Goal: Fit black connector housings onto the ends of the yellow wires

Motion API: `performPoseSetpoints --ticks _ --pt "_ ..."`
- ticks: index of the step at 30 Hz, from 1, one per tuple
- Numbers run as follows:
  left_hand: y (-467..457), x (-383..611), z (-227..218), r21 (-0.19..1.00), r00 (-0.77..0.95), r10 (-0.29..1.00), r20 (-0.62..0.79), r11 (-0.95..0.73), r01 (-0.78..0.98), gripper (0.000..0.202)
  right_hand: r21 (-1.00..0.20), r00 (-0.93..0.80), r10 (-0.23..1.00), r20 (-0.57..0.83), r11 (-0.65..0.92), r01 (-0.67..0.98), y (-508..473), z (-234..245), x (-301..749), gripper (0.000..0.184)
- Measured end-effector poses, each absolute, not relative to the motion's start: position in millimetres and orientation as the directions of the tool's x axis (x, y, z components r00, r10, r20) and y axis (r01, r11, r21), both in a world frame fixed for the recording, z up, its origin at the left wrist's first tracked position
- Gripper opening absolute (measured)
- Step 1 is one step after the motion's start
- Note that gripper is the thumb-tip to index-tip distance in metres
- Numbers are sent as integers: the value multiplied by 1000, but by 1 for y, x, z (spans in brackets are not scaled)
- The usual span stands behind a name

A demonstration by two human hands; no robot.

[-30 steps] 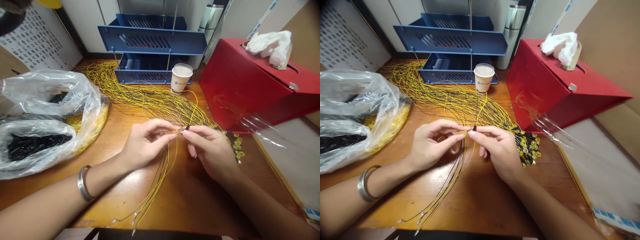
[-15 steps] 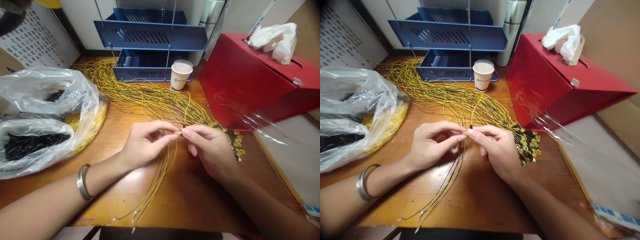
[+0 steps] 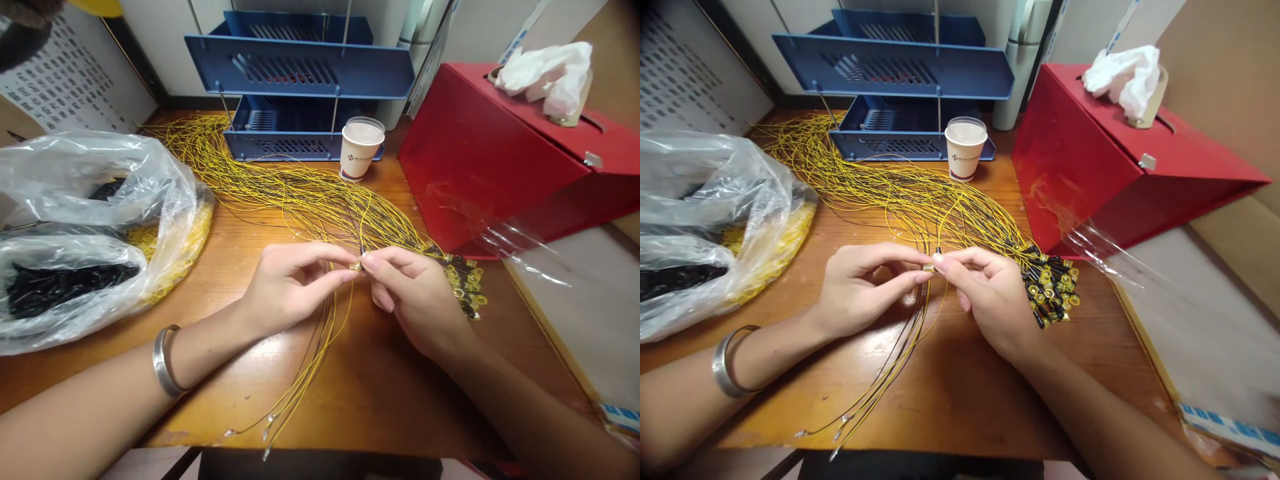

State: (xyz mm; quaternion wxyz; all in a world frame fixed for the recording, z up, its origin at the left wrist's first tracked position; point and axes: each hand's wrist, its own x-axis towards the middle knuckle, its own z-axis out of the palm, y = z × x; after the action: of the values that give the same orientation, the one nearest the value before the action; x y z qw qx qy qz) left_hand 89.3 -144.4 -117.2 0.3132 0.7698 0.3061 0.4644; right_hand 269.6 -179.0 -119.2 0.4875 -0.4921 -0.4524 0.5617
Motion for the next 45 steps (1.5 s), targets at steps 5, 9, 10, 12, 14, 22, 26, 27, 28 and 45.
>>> performPoseSetpoints --ticks 5,9,10,12,14,22,26,27,28,45 --pt "-144 89 -118 755 379 751 540 -632 177 9 -950 -121 969 -214 -235 -205 -177 -119 269 26" --pt "-143 88 -119 745 377 737 560 -648 159 9 -907 -180 943 -279 -321 -272 -176 -116 270 25" --pt "-143 88 -119 743 376 734 565 -651 153 9 -905 -187 941 -282 -326 -275 -176 -115 271 25" --pt "-143 88 -118 738 372 728 575 -658 148 8 -908 -198 940 -278 -324 -265 -176 -113 271 25" --pt "-143 88 -118 736 374 728 574 -659 155 9 -918 -197 943 -269 -313 -245 -177 -113 271 25" --pt "-143 87 -121 717 383 719 579 -674 181 8 -905 -153 947 -284 -317 -283 -177 -116 268 26" --pt "-143 87 -123 687 387 688 614 -707 165 8 -894 -157 942 -296 -331 -302 -178 -116 267 28" --pt "-143 87 -123 675 391 673 628 -721 157 8 -891 -161 941 -299 -335 -306 -178 -116 267 29" --pt "-143 87 -123 664 397 659 638 -733 148 8 -888 -163 939 -304 -341 -309 -178 -115 267 30" --pt "-143 86 -125 581 394 601 695 -793 183 9 -859 -200 920 -337 -387 -334 -180 -109 264 41"
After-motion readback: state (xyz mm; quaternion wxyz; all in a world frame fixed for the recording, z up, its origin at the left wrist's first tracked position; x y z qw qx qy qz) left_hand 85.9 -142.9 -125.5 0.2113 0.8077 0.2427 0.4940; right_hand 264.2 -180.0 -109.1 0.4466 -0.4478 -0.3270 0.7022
